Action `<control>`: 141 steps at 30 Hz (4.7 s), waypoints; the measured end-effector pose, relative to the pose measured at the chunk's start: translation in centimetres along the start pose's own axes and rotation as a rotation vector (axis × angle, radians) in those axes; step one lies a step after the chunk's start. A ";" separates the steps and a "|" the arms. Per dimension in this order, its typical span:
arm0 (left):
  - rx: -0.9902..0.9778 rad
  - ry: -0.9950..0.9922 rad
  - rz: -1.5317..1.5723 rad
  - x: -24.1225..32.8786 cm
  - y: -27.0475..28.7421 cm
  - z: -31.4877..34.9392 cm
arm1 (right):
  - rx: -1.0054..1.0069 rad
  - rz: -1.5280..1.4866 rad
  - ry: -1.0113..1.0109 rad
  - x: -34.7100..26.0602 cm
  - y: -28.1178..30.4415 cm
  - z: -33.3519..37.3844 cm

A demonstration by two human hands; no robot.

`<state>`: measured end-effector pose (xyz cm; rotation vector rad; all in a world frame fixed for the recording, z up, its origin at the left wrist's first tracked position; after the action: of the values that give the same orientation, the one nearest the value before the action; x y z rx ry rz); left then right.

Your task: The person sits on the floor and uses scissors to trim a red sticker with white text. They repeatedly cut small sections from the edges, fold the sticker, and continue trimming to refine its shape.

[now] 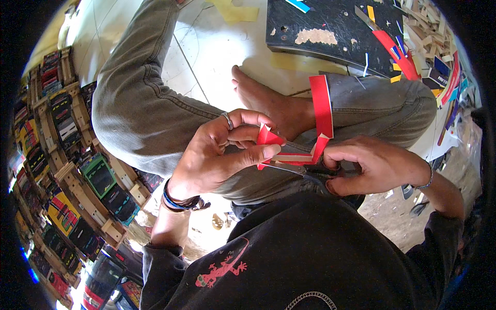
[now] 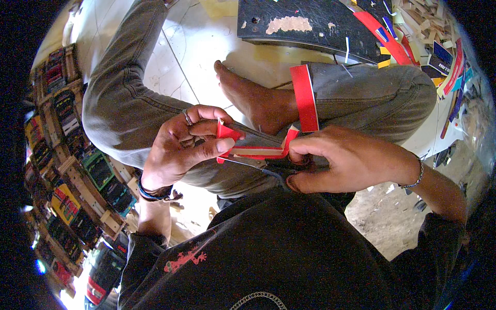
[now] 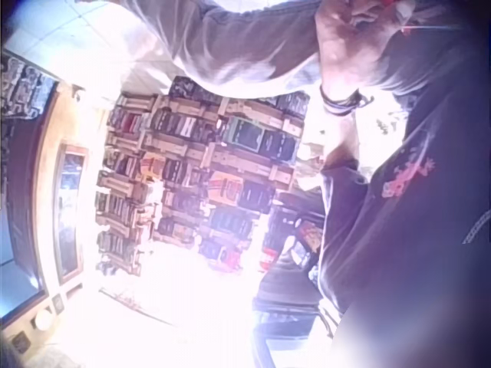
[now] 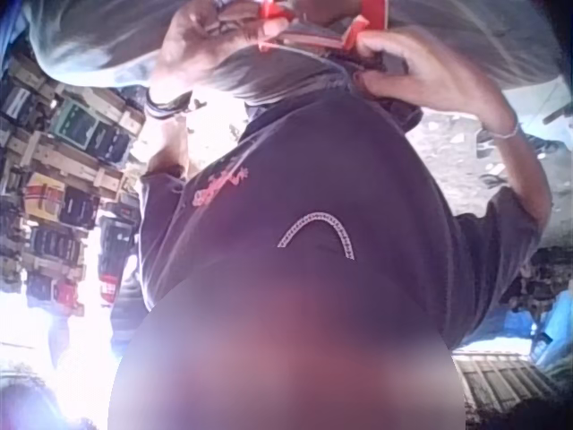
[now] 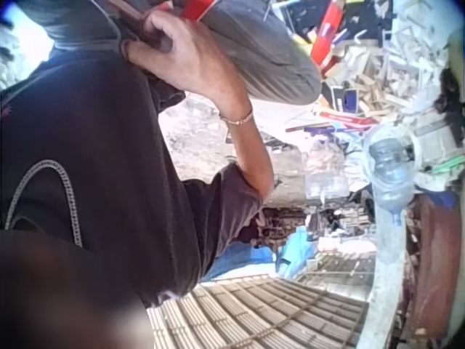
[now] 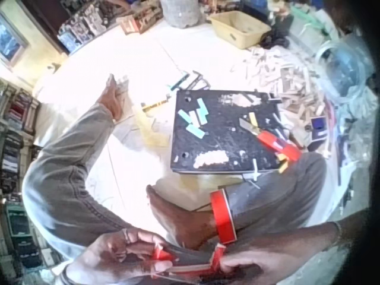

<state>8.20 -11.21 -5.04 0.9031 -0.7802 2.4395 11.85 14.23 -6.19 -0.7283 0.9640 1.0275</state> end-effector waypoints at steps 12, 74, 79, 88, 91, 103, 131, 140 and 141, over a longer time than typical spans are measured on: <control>0.001 0.050 0.028 -0.3 -0.3 -0.4 | -0.062 -0.037 -0.025 -0.3 1.1 0.3; 0.198 -0.812 0.336 3.5 -4.2 -6.4 | 1.363 0.440 0.480 -4.0 0.9 -2.4; 0.241 -0.859 0.203 3.5 -3.4 -6.2 | 1.272 0.435 0.437 -3.8 1.1 -2.4; 0.244 -0.750 0.091 3.6 -4.0 -5.6 | 1.039 -0.221 0.336 -2.5 4.7 -1.7; 0.259 -0.678 0.056 3.6 -3.8 -5.4 | 0.994 -0.421 0.431 -2.3 5.3 -1.8; 0.142 -0.590 -0.023 3.9 -4.3 -5.0 | 0.750 0.076 0.264 -3.5 7.8 0.3; 0.202 -0.746 0.098 2.3 -4.2 -5.8 | 1.059 -0.100 0.378 -2.0 4.5 -2.1; 0.235 -0.786 0.034 2.4 -4.2 -5.4 | 1.110 -0.067 0.374 -2.7 4.2 -2.1; 0.204 -0.780 0.049 2.4 -4.1 -5.4 | 1.121 -0.016 0.366 -2.8 4.3 -2.0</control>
<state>6.37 -4.25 -5.31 1.9869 -0.7966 2.2039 6.68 12.98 -4.73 0.0363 1.6190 0.2081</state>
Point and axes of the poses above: each hand's wrist, its own z-axis away from the middle knuckle, its own y-axis out of the back of the hand, x = y × z, the point moved 3 cm from there along -z, towards the middle knuckle, and after that the axes turned 9 degrees about -x, right-handed, at the moved point
